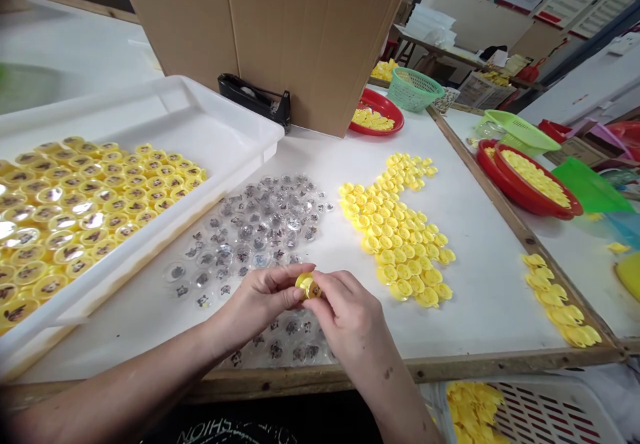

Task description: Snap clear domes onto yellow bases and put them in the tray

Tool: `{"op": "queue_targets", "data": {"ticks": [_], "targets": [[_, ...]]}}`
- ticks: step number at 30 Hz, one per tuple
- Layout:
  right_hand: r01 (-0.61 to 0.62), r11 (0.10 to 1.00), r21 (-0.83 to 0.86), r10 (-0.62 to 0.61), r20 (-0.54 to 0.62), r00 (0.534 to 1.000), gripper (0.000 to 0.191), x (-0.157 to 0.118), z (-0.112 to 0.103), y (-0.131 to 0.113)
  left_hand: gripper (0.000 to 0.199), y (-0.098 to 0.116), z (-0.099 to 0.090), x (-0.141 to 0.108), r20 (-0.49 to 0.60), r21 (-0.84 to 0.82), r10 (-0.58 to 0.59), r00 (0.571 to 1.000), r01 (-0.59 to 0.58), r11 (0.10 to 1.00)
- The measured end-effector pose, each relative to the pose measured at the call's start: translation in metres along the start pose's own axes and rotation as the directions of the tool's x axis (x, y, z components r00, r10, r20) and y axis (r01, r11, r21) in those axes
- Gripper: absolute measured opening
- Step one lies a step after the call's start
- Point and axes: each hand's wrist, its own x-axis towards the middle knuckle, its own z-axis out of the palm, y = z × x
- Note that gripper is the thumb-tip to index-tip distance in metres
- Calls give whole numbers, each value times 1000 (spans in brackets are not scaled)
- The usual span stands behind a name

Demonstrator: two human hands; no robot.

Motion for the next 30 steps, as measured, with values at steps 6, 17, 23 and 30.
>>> {"op": "queue_targets", "data": {"ticks": [6, 17, 23, 30], "targets": [[25, 992, -126, -30, -36, 999, 24, -1, 9, -7, 46, -3, 0, -2, 77, 101, 50, 996, -58, 993], [-346, 785, 513, 356, 83, 931, 24, -5, 21, 15, 27, 6, -7, 2, 71, 244, 145, 987, -158, 957], [-399, 679, 616, 418, 123, 900, 18, -11, 32, 14, 29, -1, -11, 4, 52, 376, 158, 986, -166, 912], [-417, 646, 639, 450, 123, 885, 24, -20, 39, 14, 16, 2, -3, 0, -30, 614, 185, 982, -128, 779]]}}
